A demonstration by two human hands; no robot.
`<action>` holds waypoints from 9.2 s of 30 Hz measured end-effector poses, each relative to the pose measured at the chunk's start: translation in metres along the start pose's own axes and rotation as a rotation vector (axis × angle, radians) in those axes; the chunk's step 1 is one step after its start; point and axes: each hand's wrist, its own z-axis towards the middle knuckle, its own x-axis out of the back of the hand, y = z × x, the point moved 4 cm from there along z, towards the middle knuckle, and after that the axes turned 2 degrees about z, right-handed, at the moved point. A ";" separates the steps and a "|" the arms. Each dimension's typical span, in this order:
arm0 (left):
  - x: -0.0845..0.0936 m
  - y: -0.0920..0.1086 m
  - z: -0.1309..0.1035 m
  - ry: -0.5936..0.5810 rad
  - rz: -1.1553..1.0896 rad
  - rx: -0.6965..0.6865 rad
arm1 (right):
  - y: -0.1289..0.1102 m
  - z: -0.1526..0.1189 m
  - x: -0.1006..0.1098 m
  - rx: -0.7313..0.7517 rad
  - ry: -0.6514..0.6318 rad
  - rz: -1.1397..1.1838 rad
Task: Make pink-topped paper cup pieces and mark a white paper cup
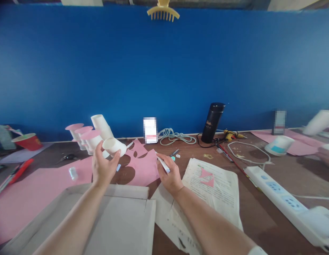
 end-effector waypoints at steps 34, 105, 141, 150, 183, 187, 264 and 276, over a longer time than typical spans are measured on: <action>-0.050 0.042 -0.063 -0.828 -1.104 0.440 | -0.033 -0.003 0.003 0.202 -0.063 -0.188; -0.041 0.083 -0.100 -0.394 -0.161 -0.593 | -0.003 0.002 -0.007 -0.501 0.127 0.792; -0.069 0.047 -0.088 -0.547 -1.371 0.764 | -0.034 -0.004 0.010 0.124 -0.002 0.020; -0.071 0.047 -0.089 -0.605 -1.396 0.773 | -0.040 -0.004 0.008 0.232 -0.051 -0.055; -0.070 0.050 -0.089 -0.617 -1.332 0.767 | -0.041 -0.003 0.007 0.279 -0.045 -0.128; -0.070 0.051 -0.090 -0.626 -1.335 0.757 | -0.041 -0.003 0.007 0.271 -0.045 -0.127; -0.073 0.052 -0.090 -0.728 -1.434 0.715 | -0.047 0.000 0.006 0.306 -0.033 -0.268; -0.073 0.053 -0.091 -0.726 -1.443 0.708 | -0.050 -0.001 0.005 0.320 -0.040 -0.292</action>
